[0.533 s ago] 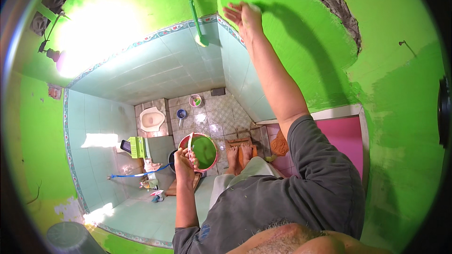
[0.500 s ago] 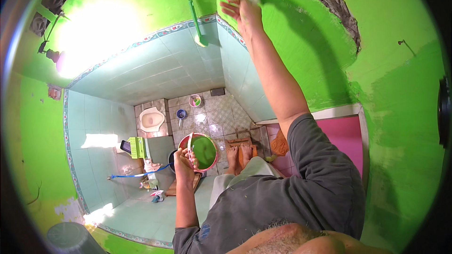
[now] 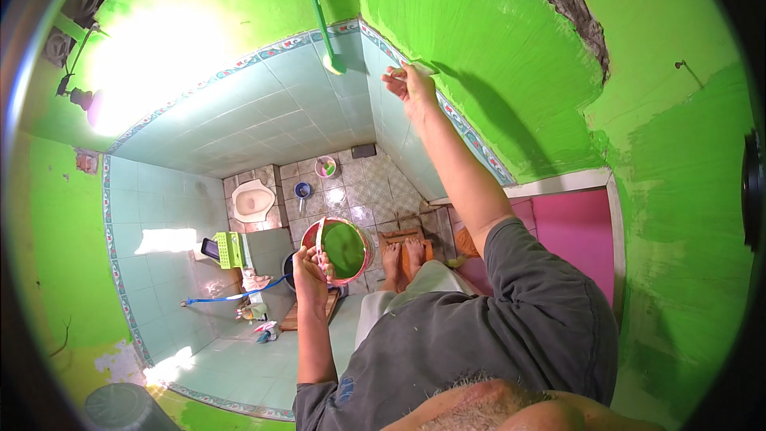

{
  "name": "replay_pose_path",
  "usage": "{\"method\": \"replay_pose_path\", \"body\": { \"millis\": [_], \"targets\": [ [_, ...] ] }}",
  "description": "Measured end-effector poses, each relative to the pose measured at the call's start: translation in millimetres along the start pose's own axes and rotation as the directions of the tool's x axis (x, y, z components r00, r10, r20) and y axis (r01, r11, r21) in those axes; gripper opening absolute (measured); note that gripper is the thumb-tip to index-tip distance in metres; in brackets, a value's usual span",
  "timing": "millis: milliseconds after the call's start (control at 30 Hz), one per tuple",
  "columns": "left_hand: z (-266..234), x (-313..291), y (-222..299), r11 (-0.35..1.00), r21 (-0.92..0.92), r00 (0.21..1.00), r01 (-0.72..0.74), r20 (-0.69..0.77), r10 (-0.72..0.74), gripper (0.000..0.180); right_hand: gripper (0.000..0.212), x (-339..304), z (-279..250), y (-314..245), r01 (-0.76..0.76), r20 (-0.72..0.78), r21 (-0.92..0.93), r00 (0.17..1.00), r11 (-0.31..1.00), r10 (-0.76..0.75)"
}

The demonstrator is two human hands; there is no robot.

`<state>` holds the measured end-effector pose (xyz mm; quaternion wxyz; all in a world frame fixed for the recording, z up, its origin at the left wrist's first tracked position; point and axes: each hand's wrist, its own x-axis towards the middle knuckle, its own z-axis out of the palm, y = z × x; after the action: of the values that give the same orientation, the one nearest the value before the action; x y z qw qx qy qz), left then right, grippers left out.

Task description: The person paints a green wall using a brush. They dip the brush into a bucket of green paint and apply it to the wall, filling in cracks and covering the surface.

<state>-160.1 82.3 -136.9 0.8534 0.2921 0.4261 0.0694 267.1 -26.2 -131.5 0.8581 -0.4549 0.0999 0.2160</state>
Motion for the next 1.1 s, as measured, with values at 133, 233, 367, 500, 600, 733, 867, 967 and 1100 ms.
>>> {"method": "replay_pose_path", "body": {
  "millis": [133,233,367,500,600,733,867,967,1100],
  "targets": [
    [4,2,0,1.000,-0.022,1.000,-0.008,-0.009,0.007,0.035,0.026,-11,37,-50,0.156,-0.032,0.045,0.988,0.987,-0.154],
    [4,1,1,1.000,0.004,1.000,0.003,0.021,-0.003,0.034,0.023,-56,91,-105,0.314,0.032,0.038,0.948,0.949,-0.315],
    [9,1,3,1.000,0.002,1.000,-0.011,-0.011,0.011,0.035,0.028,-92,119,-141,0.514,0.320,-0.063,0.822,0.856,-0.470],
    [-2,7,1,1.000,0.002,1.000,-0.003,0.023,0.003,0.040,0.029,-93,104,-95,0.476,0.312,-0.089,0.847,0.875,-0.429],
    [-6,9,-3,1.000,-0.020,1.000,0.016,0.008,-0.016,0.040,0.028,-70,54,-19,0.194,0.141,-0.112,0.974,0.975,-0.177],
    [-6,9,-1,1.000,0.012,1.000,0.011,0.008,-0.011,0.040,0.026,-32,-11,46,0.031,0.017,-0.110,0.999,0.993,-0.029],
    [-8,8,-2,0.999,0.037,1.000,0.000,0.002,0.000,0.039,0.027,-6,-29,55,-0.035,-0.036,-0.037,0.999,0.999,0.034],
    [-7,7,-3,0.999,0.033,1.000,0.007,-0.001,-0.007,0.039,0.027,12,-36,50,-0.043,-0.058,0.020,0.997,0.999,0.044],
    [-7,7,-4,0.999,0.042,1.000,0.014,-0.013,-0.014,0.040,0.026,29,-39,38,0.030,-0.091,0.015,0.995,0.999,-0.028]
  ]
}}
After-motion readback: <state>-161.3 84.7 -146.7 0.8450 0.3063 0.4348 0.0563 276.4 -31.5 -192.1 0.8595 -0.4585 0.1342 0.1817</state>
